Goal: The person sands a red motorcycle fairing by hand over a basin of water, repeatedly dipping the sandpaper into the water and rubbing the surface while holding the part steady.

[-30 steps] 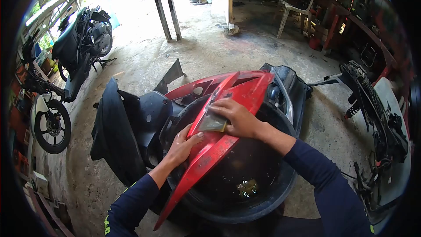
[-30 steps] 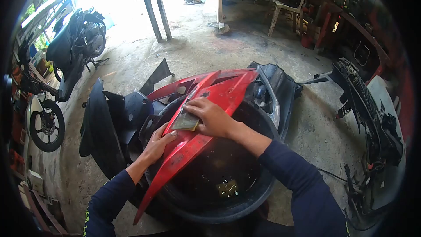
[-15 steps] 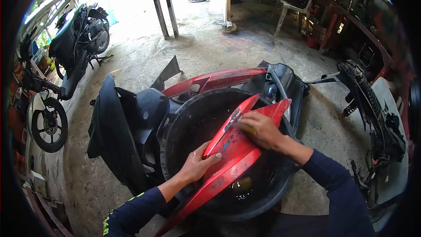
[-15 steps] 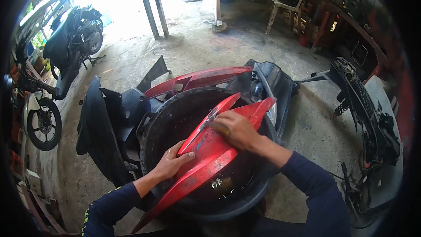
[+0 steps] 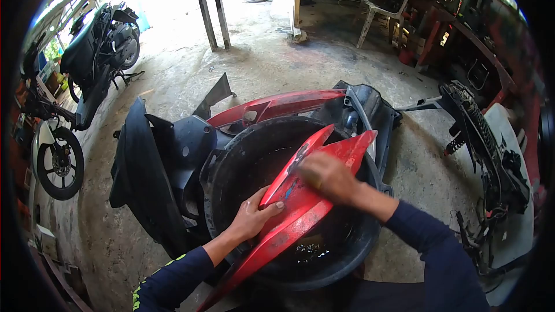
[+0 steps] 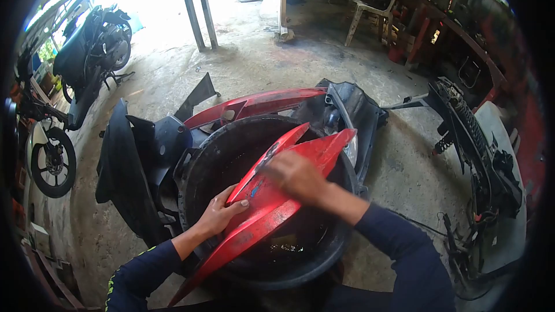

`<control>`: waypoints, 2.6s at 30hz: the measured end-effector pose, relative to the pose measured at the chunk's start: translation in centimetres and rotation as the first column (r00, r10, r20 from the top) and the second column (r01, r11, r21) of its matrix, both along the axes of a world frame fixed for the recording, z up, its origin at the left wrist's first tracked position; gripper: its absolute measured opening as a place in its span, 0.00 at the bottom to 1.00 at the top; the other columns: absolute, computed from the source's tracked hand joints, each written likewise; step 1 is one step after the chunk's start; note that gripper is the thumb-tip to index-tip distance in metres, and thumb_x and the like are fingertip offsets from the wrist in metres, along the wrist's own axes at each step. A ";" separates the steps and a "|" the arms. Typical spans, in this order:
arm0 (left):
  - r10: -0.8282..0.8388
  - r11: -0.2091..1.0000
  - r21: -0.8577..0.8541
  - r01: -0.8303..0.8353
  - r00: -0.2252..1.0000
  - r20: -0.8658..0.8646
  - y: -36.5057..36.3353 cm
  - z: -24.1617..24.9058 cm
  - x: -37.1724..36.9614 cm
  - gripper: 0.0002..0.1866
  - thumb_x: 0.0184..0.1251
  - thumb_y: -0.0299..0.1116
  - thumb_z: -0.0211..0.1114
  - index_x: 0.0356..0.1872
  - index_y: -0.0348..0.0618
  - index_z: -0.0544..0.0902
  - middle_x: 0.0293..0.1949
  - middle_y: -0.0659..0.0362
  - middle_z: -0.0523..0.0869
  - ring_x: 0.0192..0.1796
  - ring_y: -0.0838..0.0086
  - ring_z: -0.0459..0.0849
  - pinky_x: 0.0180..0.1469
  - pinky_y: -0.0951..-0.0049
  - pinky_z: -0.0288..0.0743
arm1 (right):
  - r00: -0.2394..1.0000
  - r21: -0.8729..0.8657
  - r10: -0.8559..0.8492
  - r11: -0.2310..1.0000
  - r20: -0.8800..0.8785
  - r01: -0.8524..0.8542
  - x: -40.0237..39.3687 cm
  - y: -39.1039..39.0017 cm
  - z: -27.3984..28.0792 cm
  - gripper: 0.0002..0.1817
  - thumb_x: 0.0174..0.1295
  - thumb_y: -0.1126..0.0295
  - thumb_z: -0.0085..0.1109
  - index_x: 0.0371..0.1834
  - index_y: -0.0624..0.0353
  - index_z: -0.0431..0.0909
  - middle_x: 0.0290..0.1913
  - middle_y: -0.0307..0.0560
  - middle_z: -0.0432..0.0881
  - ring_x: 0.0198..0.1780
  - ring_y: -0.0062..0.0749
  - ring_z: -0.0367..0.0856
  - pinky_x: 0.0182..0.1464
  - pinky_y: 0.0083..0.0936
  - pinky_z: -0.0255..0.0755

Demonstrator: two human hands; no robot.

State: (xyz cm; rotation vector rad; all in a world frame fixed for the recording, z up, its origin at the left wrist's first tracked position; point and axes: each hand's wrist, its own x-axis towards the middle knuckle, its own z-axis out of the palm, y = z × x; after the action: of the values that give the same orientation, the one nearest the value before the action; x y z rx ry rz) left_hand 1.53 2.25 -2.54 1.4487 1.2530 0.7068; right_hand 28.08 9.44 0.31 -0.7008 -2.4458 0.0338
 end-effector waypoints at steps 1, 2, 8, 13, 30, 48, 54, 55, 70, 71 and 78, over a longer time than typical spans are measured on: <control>-0.007 1.000 0.001 0.007 1.000 -0.003 -0.1 0.2 0.1 0.37 0.70 0.52 0.70 0.73 0.40 0.75 0.54 0.49 0.89 0.57 0.65 0.87 0.63 0.65 0.76 | 0.991 -0.076 -0.108 0.992 -0.073 0.102 0.6 1.5 -0.2 0.18 0.63 0.68 0.68 0.56 0.53 0.86 0.49 0.50 0.87 0.54 0.49 0.85 0.55 0.41 0.82; -0.013 1.000 0.014 0.013 1.000 -0.004 -0.1 0.5 0.3 0.37 0.71 0.52 0.70 0.73 0.39 0.75 0.54 0.49 0.89 0.57 0.66 0.87 0.63 0.65 0.76 | 0.998 -0.049 -0.063 0.997 -0.028 0.061 1.0 1.1 -0.6 0.18 0.63 0.68 0.68 0.56 0.55 0.86 0.49 0.50 0.87 0.53 0.49 0.85 0.55 0.41 0.82; -0.007 1.000 0.012 0.007 1.000 0.001 0.1 0.2 0.2 0.36 0.71 0.52 0.70 0.72 0.41 0.76 0.53 0.49 0.89 0.56 0.66 0.87 0.63 0.65 0.76 | 0.999 -0.131 -0.018 0.991 -0.034 0.013 1.4 1.9 -1.4 0.21 0.57 0.72 0.71 0.55 0.60 0.83 0.54 0.54 0.85 0.59 0.50 0.85 0.61 0.42 0.81; -0.013 1.000 -0.005 0.013 0.999 -0.041 0.3 0.7 0.1 0.36 0.71 0.52 0.70 0.73 0.42 0.76 0.54 0.50 0.89 0.57 0.66 0.87 0.63 0.65 0.76 | 0.990 -0.037 0.076 0.996 -0.118 -0.081 -1.9 -1.4 -1.7 0.20 0.55 0.72 0.72 0.52 0.64 0.84 0.51 0.56 0.86 0.53 0.49 0.86 0.57 0.43 0.82; 0.019 0.999 0.032 -0.018 1.000 -0.016 -0.4 -0.5 0.3 0.35 0.71 0.50 0.70 0.72 0.38 0.76 0.56 0.49 0.89 0.58 0.66 0.87 0.63 0.65 0.76 | 0.990 -0.018 0.078 0.997 -0.121 -0.080 -2.8 -2.5 -1.7 0.18 0.60 0.66 0.69 0.51 0.62 0.86 0.46 0.50 0.85 0.51 0.46 0.86 0.53 0.42 0.82; 0.059 0.997 0.045 -0.059 0.998 0.002 -0.4 -0.4 0.5 0.37 0.69 0.52 0.71 0.72 0.38 0.75 0.56 0.49 0.90 0.58 0.66 0.88 0.64 0.65 0.76 | 0.984 0.003 0.086 0.996 -0.154 -0.087 -3.3 -3.4 -1.4 0.20 0.59 0.66 0.70 0.54 0.60 0.85 0.49 0.50 0.87 0.52 0.48 0.86 0.54 0.41 0.84; 0.059 0.998 0.036 -0.059 0.998 0.005 -0.2 0.4 0.6 0.37 0.69 0.52 0.71 0.72 0.37 0.76 0.56 0.48 0.89 0.57 0.66 0.88 0.63 0.65 0.76 | 0.993 -0.028 -0.026 0.999 -0.117 0.023 -1.2 0.1 -1.5 0.15 0.60 0.71 0.69 0.50 0.62 0.85 0.48 0.53 0.87 0.51 0.48 0.87 0.54 0.40 0.83; 0.056 0.998 0.030 -0.056 0.998 0.011 -0.3 0.3 0.7 0.37 0.69 0.52 0.71 0.72 0.37 0.76 0.56 0.48 0.89 0.57 0.65 0.88 0.63 0.65 0.76 | 0.991 0.003 0.017 1.000 -0.135 -0.016 -2.5 -1.8 -1.4 0.16 0.61 0.72 0.69 0.52 0.61 0.85 0.47 0.54 0.87 0.50 0.49 0.87 0.54 0.40 0.83; 0.061 0.996 0.069 -0.059 0.998 -0.021 -0.7 0.8 0.9 0.38 0.70 0.51 0.71 0.73 0.37 0.74 0.57 0.47 0.89 0.59 0.66 0.87 0.65 0.65 0.76 | 0.995 0.033 -0.056 0.998 -0.076 0.059 1.7 3.3 -1.9 0.15 0.61 0.68 0.69 0.51 0.56 0.86 0.44 0.49 0.86 0.49 0.47 0.86 0.50 0.41 0.83; 0.059 0.994 0.099 -0.054 0.997 -0.048 -0.6 0.8 1.1 0.38 0.70 0.51 0.71 0.74 0.37 0.74 0.57 0.48 0.89 0.59 0.66 0.87 0.65 0.65 0.76 | 0.997 0.081 -0.032 0.996 -0.063 0.037 0.1 1.1 -1.0 0.16 0.60 0.68 0.69 0.51 0.57 0.86 0.45 0.50 0.86 0.49 0.47 0.86 0.50 0.41 0.83; 0.058 0.997 0.055 -0.056 0.997 -0.042 -0.9 0.5 0.8 0.39 0.69 0.51 0.71 0.74 0.37 0.74 0.59 0.47 0.88 0.59 0.67 0.87 0.65 0.65 0.76 | 0.999 0.065 -0.050 0.997 -0.013 0.051 1.7 3.0 -1.7 0.17 0.63 0.67 0.69 0.55 0.55 0.86 0.42 0.48 0.85 0.47 0.44 0.86 0.47 0.39 0.82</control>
State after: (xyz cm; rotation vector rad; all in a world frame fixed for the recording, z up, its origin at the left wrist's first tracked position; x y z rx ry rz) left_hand 2.29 1.32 -2.07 1.4845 1.3222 0.7560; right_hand 29.81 12.45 -1.39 -0.7310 -2.4060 -0.0610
